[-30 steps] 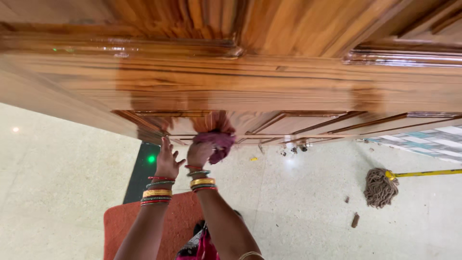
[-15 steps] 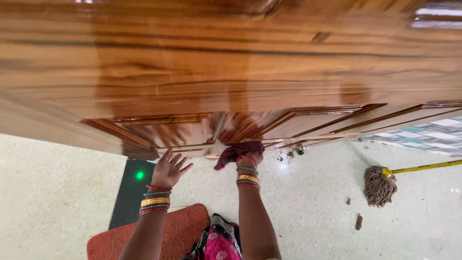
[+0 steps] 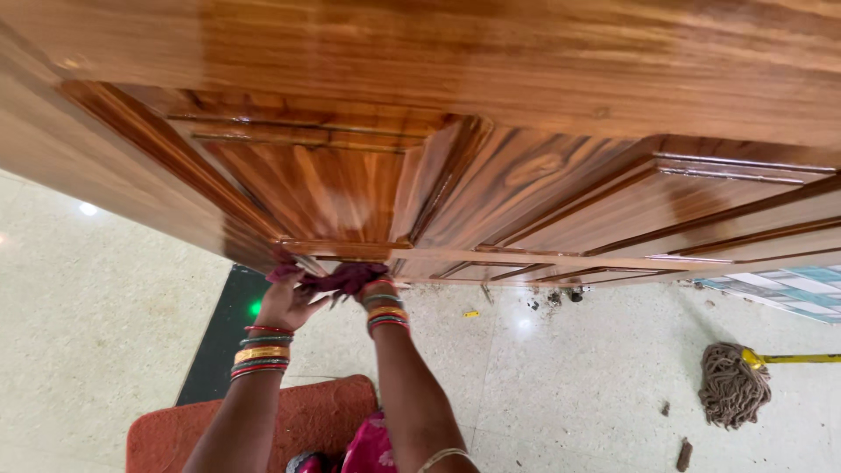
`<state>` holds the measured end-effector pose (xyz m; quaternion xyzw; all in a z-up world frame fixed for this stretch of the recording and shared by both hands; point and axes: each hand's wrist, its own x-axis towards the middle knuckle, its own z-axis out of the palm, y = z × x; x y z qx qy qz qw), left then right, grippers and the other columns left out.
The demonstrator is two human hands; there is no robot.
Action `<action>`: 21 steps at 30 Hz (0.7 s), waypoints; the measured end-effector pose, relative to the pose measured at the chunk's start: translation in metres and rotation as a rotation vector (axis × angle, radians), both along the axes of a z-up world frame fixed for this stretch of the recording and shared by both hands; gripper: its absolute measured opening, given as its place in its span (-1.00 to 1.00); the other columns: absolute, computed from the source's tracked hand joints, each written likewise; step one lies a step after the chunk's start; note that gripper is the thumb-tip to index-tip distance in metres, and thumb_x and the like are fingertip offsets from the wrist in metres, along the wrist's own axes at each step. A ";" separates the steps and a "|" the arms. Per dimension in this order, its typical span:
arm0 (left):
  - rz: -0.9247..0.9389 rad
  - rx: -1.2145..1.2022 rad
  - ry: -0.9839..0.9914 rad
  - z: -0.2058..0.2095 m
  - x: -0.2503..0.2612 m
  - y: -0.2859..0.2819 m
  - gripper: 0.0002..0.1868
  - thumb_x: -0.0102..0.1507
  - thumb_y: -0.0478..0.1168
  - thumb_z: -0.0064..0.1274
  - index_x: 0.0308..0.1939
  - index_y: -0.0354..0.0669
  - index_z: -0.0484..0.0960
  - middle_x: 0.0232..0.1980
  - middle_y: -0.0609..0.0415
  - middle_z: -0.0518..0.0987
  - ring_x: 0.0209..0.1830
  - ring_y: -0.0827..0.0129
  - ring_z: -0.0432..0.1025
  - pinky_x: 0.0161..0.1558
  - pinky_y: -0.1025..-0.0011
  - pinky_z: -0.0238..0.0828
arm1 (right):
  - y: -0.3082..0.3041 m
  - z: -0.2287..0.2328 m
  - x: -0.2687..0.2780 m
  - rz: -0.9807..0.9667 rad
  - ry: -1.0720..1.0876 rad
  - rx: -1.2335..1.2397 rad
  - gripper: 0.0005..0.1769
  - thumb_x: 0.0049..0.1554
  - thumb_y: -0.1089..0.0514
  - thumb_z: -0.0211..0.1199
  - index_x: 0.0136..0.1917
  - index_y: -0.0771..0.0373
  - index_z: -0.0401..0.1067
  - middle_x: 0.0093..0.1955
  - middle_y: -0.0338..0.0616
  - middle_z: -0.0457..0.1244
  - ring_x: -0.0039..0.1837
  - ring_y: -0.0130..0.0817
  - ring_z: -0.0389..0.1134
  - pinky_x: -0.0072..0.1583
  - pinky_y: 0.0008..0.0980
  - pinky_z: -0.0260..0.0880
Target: The person cleans a wooden door by wiping its panels, frame, and hardware with a cloth.
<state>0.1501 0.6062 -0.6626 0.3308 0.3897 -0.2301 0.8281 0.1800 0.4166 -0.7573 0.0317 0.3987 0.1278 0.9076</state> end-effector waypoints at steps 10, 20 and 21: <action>-0.173 -0.335 0.119 -0.100 -0.021 -0.167 -0.92 0.35 -0.28 -0.05 -0.08 -0.08 0.45 -0.02 0.01 0.49 0.16 0.00 0.40 0.39 -0.34 0.20 | -0.190 -0.049 -0.043 -0.504 0.143 -0.723 -0.62 0.34 0.03 -0.06 0.19 0.23 0.49 0.10 0.00 0.41 0.10 -0.15 0.44 0.08 -0.09 0.52; -0.217 -0.150 0.078 -0.114 -0.026 -0.195 -0.68 0.40 -0.16 -0.24 0.18 -0.10 0.46 0.08 0.02 0.50 0.23 0.05 0.27 0.37 -0.31 0.15 | -0.191 -0.028 -0.060 -0.261 0.081 -0.324 -0.63 0.34 0.12 -0.14 0.20 0.23 0.46 0.15 0.01 0.39 0.18 -0.09 0.41 0.19 0.01 0.47; -0.228 -0.144 0.155 -0.112 -0.025 -0.223 -0.68 0.39 -0.14 -0.25 0.16 -0.14 0.44 0.13 -0.03 0.53 0.27 -0.01 0.27 0.38 -0.29 0.11 | -0.234 -0.035 -0.064 -0.316 0.064 -0.348 -0.62 0.34 0.13 -0.15 0.19 0.23 0.46 0.15 0.01 0.39 0.19 -0.08 0.41 0.21 0.02 0.46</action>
